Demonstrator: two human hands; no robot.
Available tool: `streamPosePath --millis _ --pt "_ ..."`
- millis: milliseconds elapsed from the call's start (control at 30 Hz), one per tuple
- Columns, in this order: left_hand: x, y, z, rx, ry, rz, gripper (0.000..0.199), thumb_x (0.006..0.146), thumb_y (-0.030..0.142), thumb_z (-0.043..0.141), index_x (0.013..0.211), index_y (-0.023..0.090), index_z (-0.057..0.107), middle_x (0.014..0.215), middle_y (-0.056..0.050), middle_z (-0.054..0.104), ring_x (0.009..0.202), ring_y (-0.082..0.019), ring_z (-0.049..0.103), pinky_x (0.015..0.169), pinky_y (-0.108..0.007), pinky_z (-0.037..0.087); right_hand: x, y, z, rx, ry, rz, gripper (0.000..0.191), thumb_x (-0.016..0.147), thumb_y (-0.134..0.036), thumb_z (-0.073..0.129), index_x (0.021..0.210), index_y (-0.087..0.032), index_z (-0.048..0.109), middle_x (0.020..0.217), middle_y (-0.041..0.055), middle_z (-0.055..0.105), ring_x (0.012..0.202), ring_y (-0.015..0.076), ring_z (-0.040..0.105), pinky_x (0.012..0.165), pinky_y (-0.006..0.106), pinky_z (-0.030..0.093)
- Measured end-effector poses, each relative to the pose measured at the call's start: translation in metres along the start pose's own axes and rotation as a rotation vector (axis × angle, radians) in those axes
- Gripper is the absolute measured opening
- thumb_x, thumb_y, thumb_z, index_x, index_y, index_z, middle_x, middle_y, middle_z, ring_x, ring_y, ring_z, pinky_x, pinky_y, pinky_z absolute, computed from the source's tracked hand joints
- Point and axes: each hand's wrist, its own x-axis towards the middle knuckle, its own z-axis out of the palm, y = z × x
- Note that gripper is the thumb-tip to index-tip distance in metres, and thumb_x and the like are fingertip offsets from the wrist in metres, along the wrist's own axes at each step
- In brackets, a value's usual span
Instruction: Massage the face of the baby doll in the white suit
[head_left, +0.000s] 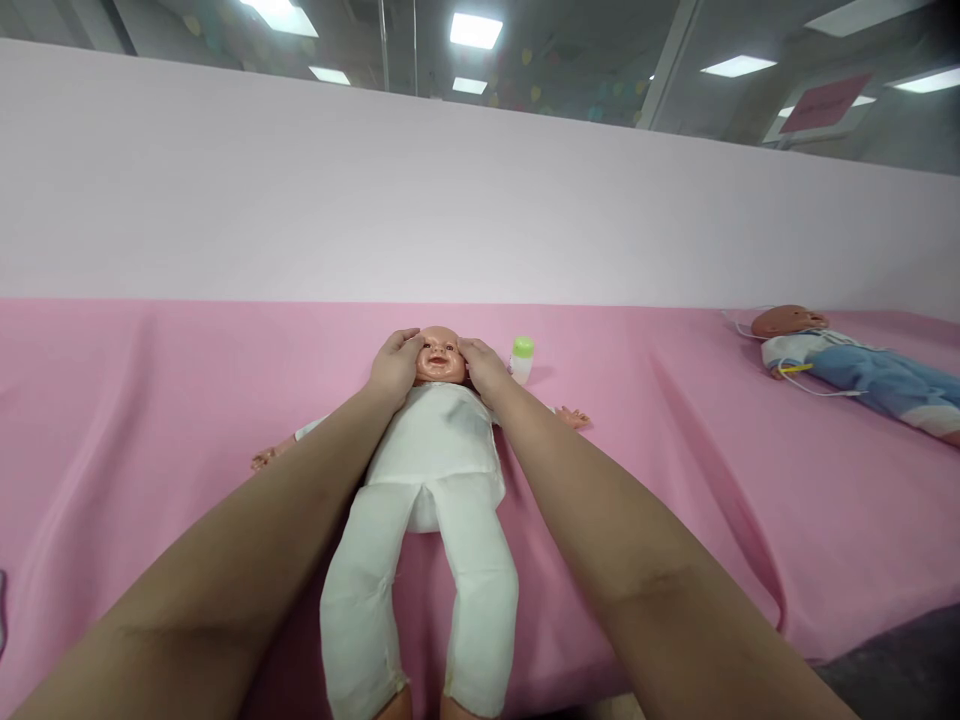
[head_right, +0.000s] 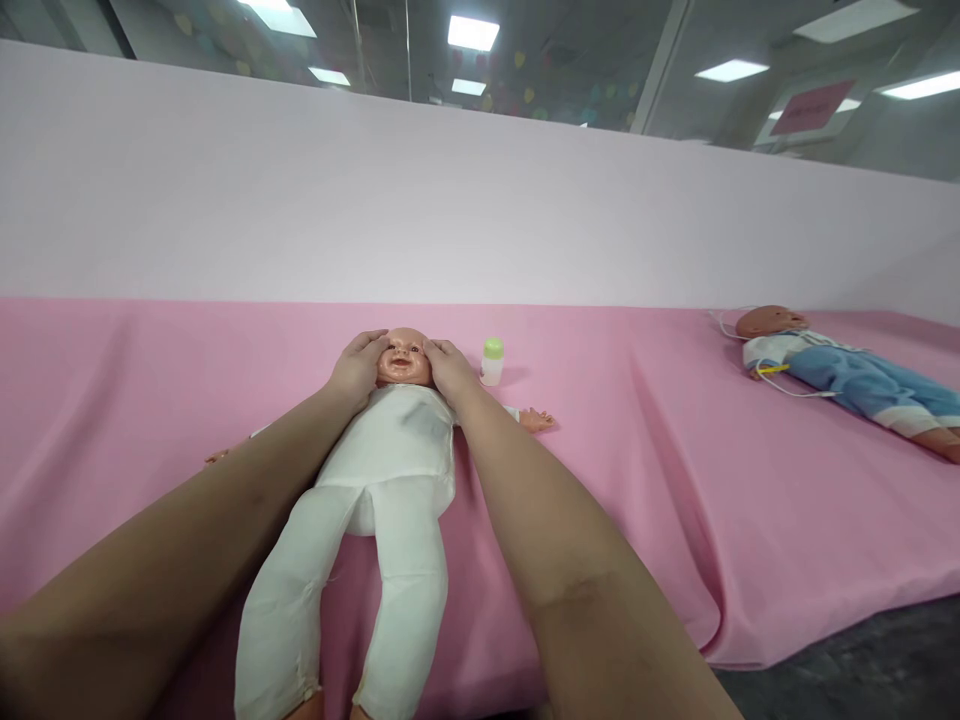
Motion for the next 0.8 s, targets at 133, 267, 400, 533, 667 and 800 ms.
streamPosePath --millis 133,267,400,533,667,800 --pt "-0.0001 0.0005 0.0005 0.000 0.003 0.003 0.038 0.085 0.040 0.072 0.119 0.023 0.070 0.116 -0.008 0.076 0.106 -0.023 0.073 0.095 -0.037 0.059 -0.0004 -0.0019 0.0007 0.004 0.009 0.037 0.037 0.088 -0.057 0.064 0.111 -0.028 0.069 0.116 0.0022 0.074 0.107 0.0224 0.069 0.098 0.041 0.057" --pt "-0.0004 0.0009 0.0007 -0.003 0.001 0.001 0.039 0.085 0.041 0.072 0.120 0.023 0.070 0.116 -0.008 0.076 0.105 -0.023 0.073 0.095 -0.037 0.059 -0.0012 -0.0032 0.0008 -0.004 0.012 0.030 0.036 0.089 -0.056 0.063 0.110 -0.028 0.069 0.116 0.0027 0.074 0.108 0.0230 0.069 0.099 0.042 0.056" --pt "-0.0011 0.0023 0.0006 0.003 0.002 0.000 0.039 0.085 0.041 0.072 0.120 0.023 0.070 0.116 -0.008 0.076 0.105 -0.024 0.073 0.095 -0.037 0.059 -0.0004 -0.0024 0.0003 -0.017 0.017 0.040 0.037 0.088 -0.057 0.064 0.112 -0.028 0.068 0.116 0.0023 0.074 0.106 0.0239 0.070 0.098 0.043 0.057" --pt "-0.0026 0.0040 0.0009 -0.001 -0.003 -0.004 0.039 0.084 0.040 0.072 0.119 0.022 0.070 0.116 -0.008 0.076 0.105 -0.023 0.073 0.095 -0.037 0.059 0.0015 -0.0005 -0.0004 -0.024 0.012 0.027 0.037 0.088 -0.056 0.063 0.112 -0.028 0.069 0.116 0.0020 0.074 0.105 0.0240 0.069 0.097 0.043 0.057" --pt "-0.0021 0.0025 0.0006 -0.004 0.000 0.005 0.039 0.084 0.040 0.073 0.118 0.023 0.071 0.113 -0.007 0.076 0.104 -0.024 0.073 0.094 -0.037 0.059 0.0029 0.0009 -0.0018 -0.032 0.012 0.015 0.036 0.089 -0.056 0.063 0.112 -0.029 0.069 0.113 0.0012 0.075 0.105 0.0230 0.068 0.099 0.041 0.056" --pt "0.0004 -0.0004 0.0002 -0.010 -0.001 0.012 0.038 0.084 0.042 0.072 0.117 0.023 0.071 0.112 -0.007 0.077 0.102 -0.023 0.073 0.094 -0.038 0.059 0.0029 0.0009 -0.0020 -0.032 0.016 0.003 0.036 0.089 -0.055 0.065 0.111 -0.028 0.071 0.113 0.0023 0.075 0.107 0.0235 0.067 0.100 0.040 0.056"
